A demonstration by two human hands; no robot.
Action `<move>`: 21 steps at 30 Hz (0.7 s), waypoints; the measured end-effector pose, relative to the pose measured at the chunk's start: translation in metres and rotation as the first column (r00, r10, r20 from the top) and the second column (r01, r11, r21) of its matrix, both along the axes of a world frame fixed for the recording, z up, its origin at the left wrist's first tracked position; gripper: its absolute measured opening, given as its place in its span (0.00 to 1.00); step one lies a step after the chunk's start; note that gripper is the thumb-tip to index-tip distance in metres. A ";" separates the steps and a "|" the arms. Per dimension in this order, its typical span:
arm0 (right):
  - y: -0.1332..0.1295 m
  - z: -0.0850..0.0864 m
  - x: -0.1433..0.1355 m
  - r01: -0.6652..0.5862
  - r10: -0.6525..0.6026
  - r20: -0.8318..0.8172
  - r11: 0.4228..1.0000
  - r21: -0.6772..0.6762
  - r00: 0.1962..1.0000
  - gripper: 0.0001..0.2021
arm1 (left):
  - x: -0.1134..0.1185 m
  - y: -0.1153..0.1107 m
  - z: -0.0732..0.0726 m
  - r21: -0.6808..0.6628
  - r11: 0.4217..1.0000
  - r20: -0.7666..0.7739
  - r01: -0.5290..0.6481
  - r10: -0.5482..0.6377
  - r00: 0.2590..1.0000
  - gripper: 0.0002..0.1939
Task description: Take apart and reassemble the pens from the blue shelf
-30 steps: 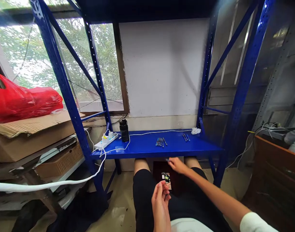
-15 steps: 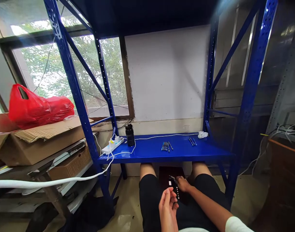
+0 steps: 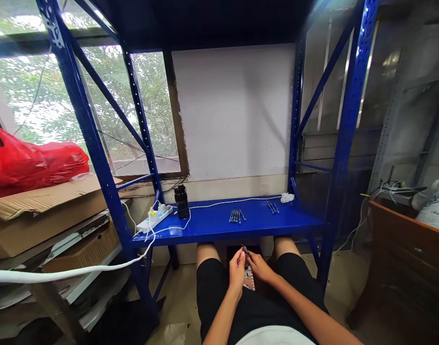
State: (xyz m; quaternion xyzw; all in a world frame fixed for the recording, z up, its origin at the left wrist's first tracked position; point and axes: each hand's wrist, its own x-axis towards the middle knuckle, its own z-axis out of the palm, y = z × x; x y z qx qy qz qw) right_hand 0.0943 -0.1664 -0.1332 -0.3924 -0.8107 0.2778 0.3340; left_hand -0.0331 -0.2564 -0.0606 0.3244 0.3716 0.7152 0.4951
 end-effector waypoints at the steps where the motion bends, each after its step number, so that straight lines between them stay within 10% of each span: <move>1: -0.003 0.002 0.003 -0.002 0.002 -0.005 1.000 0.008 1.000 0.26 | 0.001 0.000 0.001 0.018 0.999 -0.013 0.031 -0.031 0.999 0.26; 9: -0.036 0.015 0.023 0.011 -0.011 0.006 0.997 0.072 1.000 0.23 | 0.004 -0.004 -0.005 0.061 0.985 -0.041 0.160 -0.158 0.987 0.32; 21: -0.048 0.007 0.022 0.062 -0.085 0.079 0.965 0.256 0.993 0.23 | -0.010 0.005 -0.033 0.006 0.998 0.042 0.058 -0.058 0.997 0.31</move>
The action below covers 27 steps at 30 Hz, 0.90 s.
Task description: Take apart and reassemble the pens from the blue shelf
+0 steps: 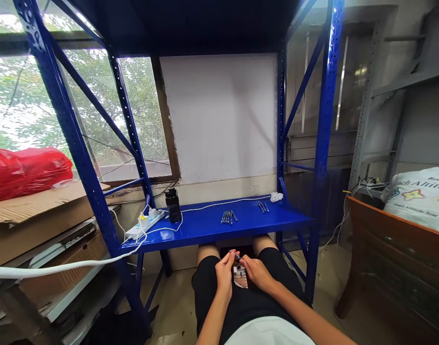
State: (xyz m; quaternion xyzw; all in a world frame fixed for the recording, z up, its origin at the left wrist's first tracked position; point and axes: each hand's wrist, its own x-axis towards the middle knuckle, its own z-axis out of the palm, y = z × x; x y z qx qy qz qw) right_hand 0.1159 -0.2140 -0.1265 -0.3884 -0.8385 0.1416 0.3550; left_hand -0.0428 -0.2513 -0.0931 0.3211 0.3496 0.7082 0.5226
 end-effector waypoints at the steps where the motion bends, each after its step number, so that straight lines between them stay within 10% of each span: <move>1: 0.000 0.000 0.000 0.010 -0.010 0.006 1.000 0.021 1.000 0.23 | 0.000 0.001 -0.001 -0.002 1.000 0.001 -0.011 0.011 1.000 0.30; 27: -0.010 0.023 0.007 0.020 -0.018 -0.037 0.998 0.063 0.999 0.12 | 0.000 0.019 -0.013 0.051 0.999 -0.049 0.011 -0.009 0.999 0.25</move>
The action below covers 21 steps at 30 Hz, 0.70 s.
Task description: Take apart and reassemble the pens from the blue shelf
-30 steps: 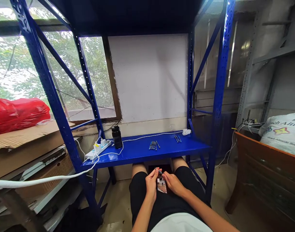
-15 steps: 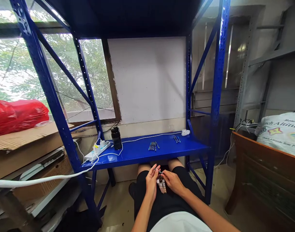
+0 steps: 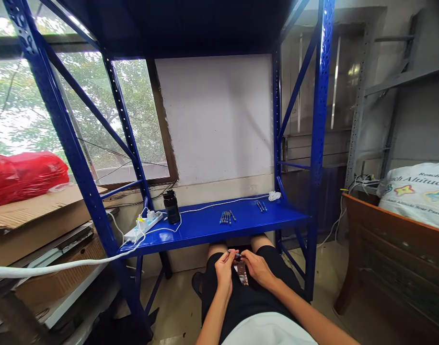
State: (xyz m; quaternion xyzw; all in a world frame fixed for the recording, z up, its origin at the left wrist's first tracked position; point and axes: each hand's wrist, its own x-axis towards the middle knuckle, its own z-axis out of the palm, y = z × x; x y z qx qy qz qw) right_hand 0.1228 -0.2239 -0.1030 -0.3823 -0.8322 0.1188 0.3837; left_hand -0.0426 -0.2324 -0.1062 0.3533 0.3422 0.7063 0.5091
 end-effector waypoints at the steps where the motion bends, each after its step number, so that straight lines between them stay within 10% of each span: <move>1: 0.000 0.000 0.000 0.000 0.000 -0.006 1.000 -0.006 1.000 0.12 | 0.000 0.000 0.000 -0.001 1.000 0.000 -0.001 0.001 1.000 0.25; 9: 0.000 0.001 -0.002 -0.021 0.019 -0.041 0.999 -0.037 0.999 0.13 | 0.000 -0.003 0.003 0.027 0.994 0.036 0.108 -0.108 0.993 0.34; 21: 0.002 -0.005 -0.002 -0.005 -0.001 -0.060 0.995 -0.098 0.998 0.07 | 0.001 -0.007 0.004 0.017 0.999 -0.026 0.047 -0.047 0.999 0.21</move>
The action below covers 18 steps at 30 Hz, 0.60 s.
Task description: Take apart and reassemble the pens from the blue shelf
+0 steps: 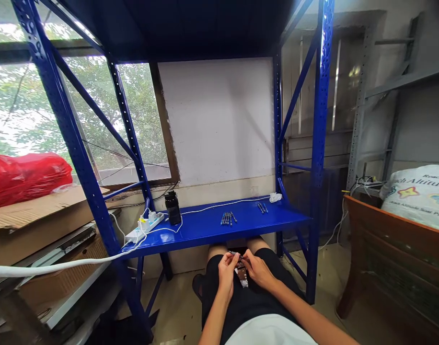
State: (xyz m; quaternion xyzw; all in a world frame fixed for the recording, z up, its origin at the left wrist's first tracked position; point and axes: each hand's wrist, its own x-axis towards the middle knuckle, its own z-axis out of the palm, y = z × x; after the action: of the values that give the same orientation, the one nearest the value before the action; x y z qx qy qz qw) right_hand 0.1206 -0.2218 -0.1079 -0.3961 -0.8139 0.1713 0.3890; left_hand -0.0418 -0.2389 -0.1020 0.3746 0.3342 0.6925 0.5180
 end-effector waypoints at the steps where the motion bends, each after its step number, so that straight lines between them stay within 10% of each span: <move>1: -0.001 0.000 0.001 0.001 -0.001 0.003 1.000 -0.004 1.000 0.07 | 0.001 0.000 0.001 0.000 1.000 -0.002 0.005 -0.005 1.000 0.21; 18: -0.002 -0.003 0.003 -0.034 0.035 0.030 0.998 -0.058 0.999 0.12 | -0.003 0.004 -0.004 -0.034 0.999 -0.051 0.001 -0.003 0.999 0.27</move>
State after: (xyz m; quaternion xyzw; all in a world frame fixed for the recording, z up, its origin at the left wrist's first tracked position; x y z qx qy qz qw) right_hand 0.1238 -0.2233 -0.1105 -0.3956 -0.8213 0.1949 0.3618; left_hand -0.0446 -0.2351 -0.1061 0.3836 0.3587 0.6764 0.5165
